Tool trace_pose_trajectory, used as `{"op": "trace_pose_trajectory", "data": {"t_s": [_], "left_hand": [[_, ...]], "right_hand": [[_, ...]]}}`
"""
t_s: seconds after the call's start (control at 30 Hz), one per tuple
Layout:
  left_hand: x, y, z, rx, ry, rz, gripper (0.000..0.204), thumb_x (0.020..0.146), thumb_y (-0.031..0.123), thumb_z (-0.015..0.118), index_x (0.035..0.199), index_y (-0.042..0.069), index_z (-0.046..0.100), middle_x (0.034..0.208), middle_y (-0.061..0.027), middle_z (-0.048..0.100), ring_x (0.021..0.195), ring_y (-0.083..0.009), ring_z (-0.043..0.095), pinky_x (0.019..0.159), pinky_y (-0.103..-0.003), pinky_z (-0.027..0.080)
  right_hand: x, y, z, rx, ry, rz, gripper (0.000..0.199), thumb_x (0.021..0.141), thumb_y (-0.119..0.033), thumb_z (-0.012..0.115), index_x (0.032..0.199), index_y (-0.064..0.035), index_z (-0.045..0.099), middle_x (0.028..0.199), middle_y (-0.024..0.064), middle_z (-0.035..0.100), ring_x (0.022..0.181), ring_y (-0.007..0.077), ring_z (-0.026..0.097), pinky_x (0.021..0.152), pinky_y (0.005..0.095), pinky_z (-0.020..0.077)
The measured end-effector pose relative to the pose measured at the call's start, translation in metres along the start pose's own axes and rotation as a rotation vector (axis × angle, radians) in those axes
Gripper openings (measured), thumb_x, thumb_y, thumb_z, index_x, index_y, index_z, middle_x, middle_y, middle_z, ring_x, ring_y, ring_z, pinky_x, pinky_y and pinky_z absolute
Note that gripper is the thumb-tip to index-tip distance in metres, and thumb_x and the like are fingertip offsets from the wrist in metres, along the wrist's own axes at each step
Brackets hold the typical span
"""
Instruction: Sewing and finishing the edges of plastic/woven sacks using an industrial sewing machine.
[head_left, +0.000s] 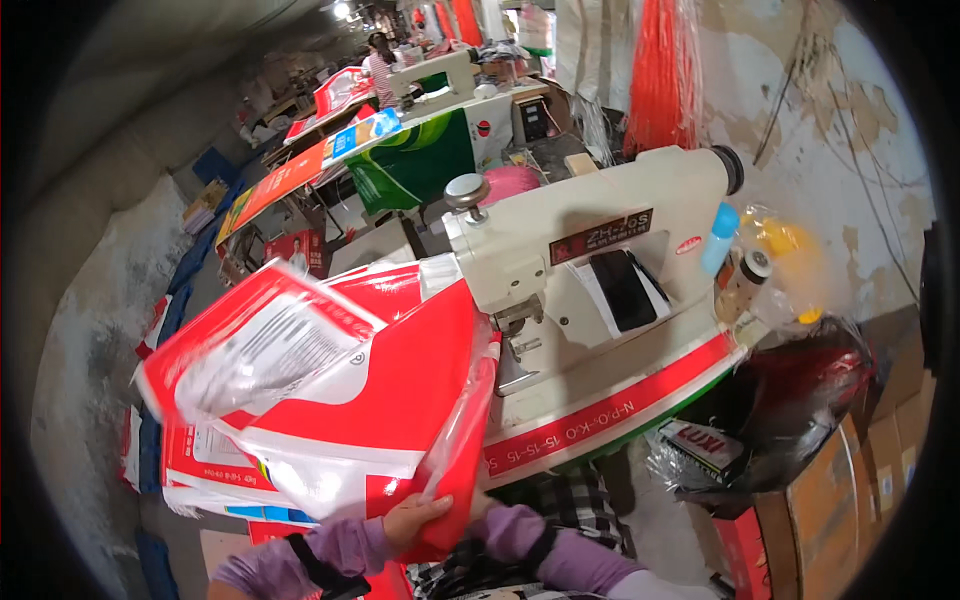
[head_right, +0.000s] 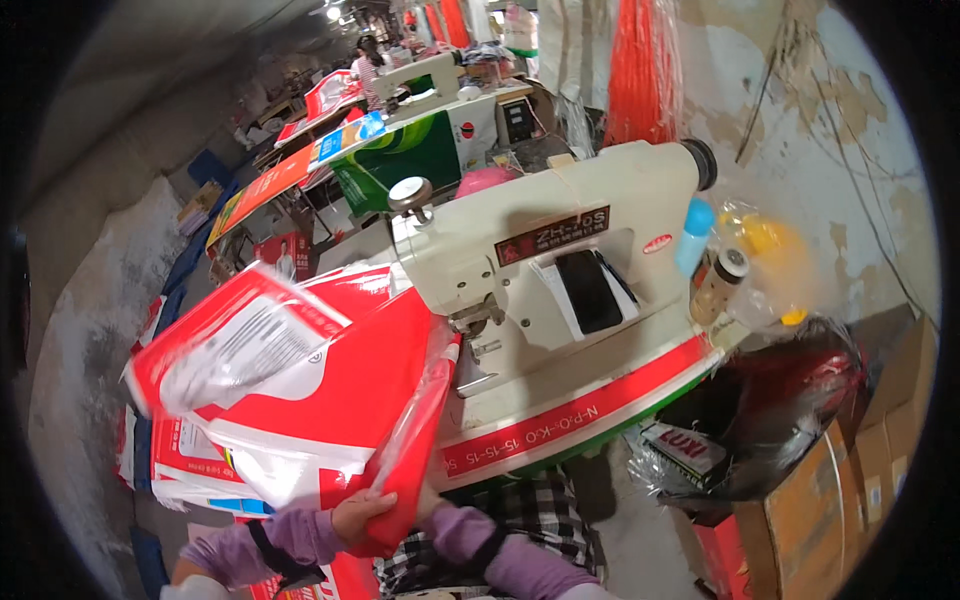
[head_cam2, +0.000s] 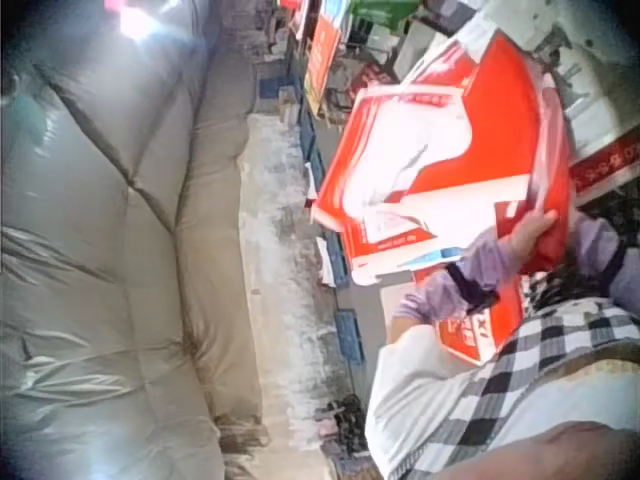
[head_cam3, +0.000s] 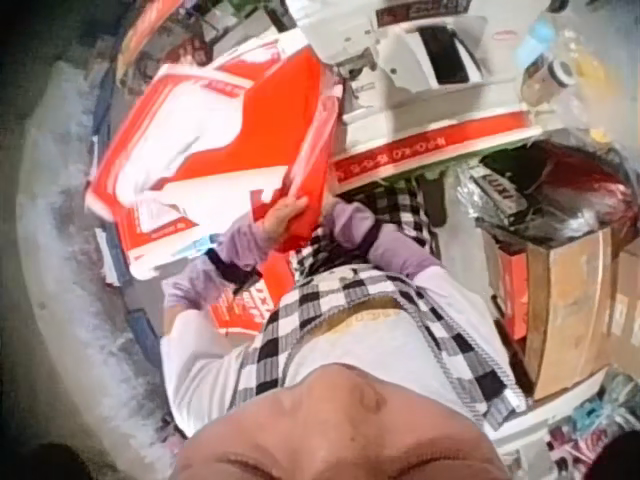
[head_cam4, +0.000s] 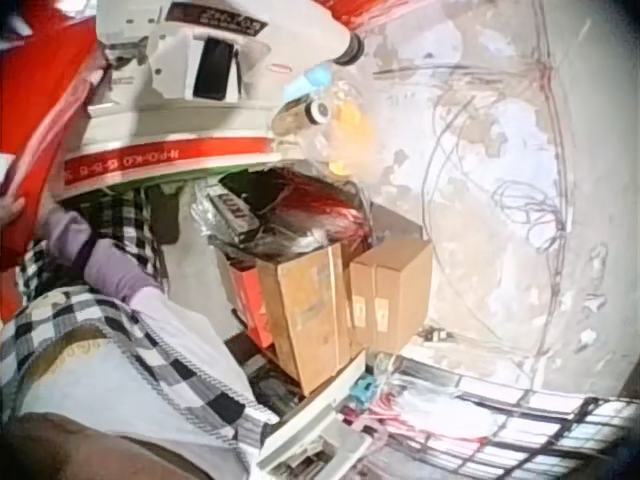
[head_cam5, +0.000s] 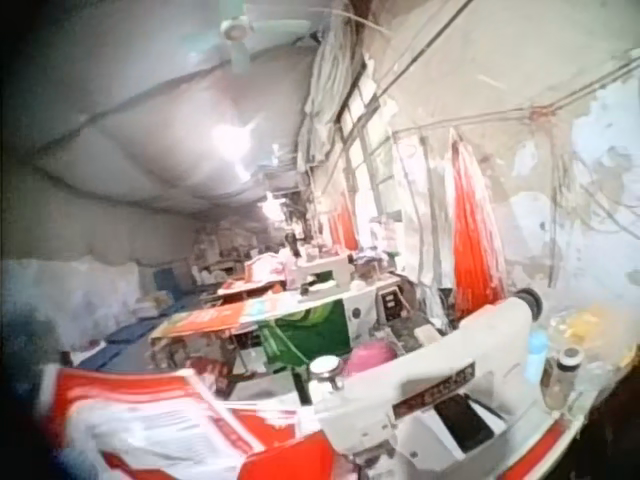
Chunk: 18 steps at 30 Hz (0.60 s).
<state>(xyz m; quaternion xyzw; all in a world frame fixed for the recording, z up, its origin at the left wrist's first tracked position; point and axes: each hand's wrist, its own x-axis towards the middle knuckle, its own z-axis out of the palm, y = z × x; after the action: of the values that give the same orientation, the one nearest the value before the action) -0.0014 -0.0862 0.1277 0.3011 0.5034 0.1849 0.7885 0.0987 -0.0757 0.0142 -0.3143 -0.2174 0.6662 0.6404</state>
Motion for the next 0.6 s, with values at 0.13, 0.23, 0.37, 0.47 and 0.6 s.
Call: {"op": "trace_pose_trajectory", "data": {"t_s": [0.13, 0.23, 0.37, 0.47, 0.6], "left_hand": [[0.013, -0.006, -0.008, 0.436, -0.043, 0.292, 0.032, 0.094, 0.027, 0.055, 0.113, 0.001, 0.058, 0.100, -0.0034, 0.062, 0.091, -0.0140, 0.060, 0.080, -0.031, 0.048], [-0.006, 0.069, 0.061, 1.725, -0.053, 0.563, 0.035, 0.071, 0.012, 0.067, 0.106, 0.011, 0.063, 0.092, -0.0027, 0.063, 0.092, -0.0252, 0.062, 0.066, -0.036, 0.053], [0.025, 0.063, 0.078, 2.248, -0.421, 0.934, 0.011, 0.068, 0.021, 0.061, 0.076, 0.014, 0.066, 0.069, -0.0039, 0.060, 0.066, -0.0219, 0.060, 0.060, -0.037, 0.052], [0.037, 0.058, 0.083, 2.212, -0.636, 0.523, 0.013, 0.071, 0.018, 0.058, 0.072, 0.009, 0.067, 0.069, -0.0094, 0.064, 0.075, -0.0289, 0.065, 0.063, -0.044, 0.053], [0.040, 0.062, 0.078, 2.248, -0.744, 0.166, 0.021, 0.074, 0.023, 0.058, 0.081, 0.006, 0.070, 0.076, -0.0153, 0.067, 0.080, -0.0345, 0.067, 0.069, -0.046, 0.053]], "right_hand": [[0.023, -0.058, -0.063, 0.193, -0.160, 0.236, 0.039, 0.100, -0.028, 0.041, 0.131, -0.0043, 0.045, 0.119, 0.0104, 0.059, 0.106, 0.0199, 0.058, 0.096, 0.0357, 0.0438], [0.021, -0.090, -0.054, 0.394, -0.039, 0.218, 0.043, 0.101, -0.032, 0.038, 0.135, -0.0057, 0.042, 0.123, 0.0118, 0.058, 0.104, 0.0215, 0.061, 0.090, 0.0358, 0.0492], [0.045, -0.065, -0.055, -0.191, 0.052, -0.090, 0.053, 0.096, -0.030, 0.047, 0.141, -0.0050, 0.032, 0.122, 0.0159, 0.057, 0.106, 0.0281, 0.060, 0.091, 0.0414, 0.0467], [0.050, -0.060, -0.051, -0.717, 0.077, -0.111, 0.063, 0.091, -0.026, 0.050, 0.144, -0.0054, 0.023, 0.114, 0.0229, 0.059, 0.101, 0.0366, 0.061, 0.088, 0.0446, 0.0462], [0.023, -0.069, -0.025, -1.117, 0.106, -0.114, 0.073, 0.086, -0.019, 0.050, 0.147, -0.0062, 0.013, 0.078, 0.0267, 0.062, 0.074, 0.0433, 0.062, 0.067, 0.0482, 0.0487]]}}
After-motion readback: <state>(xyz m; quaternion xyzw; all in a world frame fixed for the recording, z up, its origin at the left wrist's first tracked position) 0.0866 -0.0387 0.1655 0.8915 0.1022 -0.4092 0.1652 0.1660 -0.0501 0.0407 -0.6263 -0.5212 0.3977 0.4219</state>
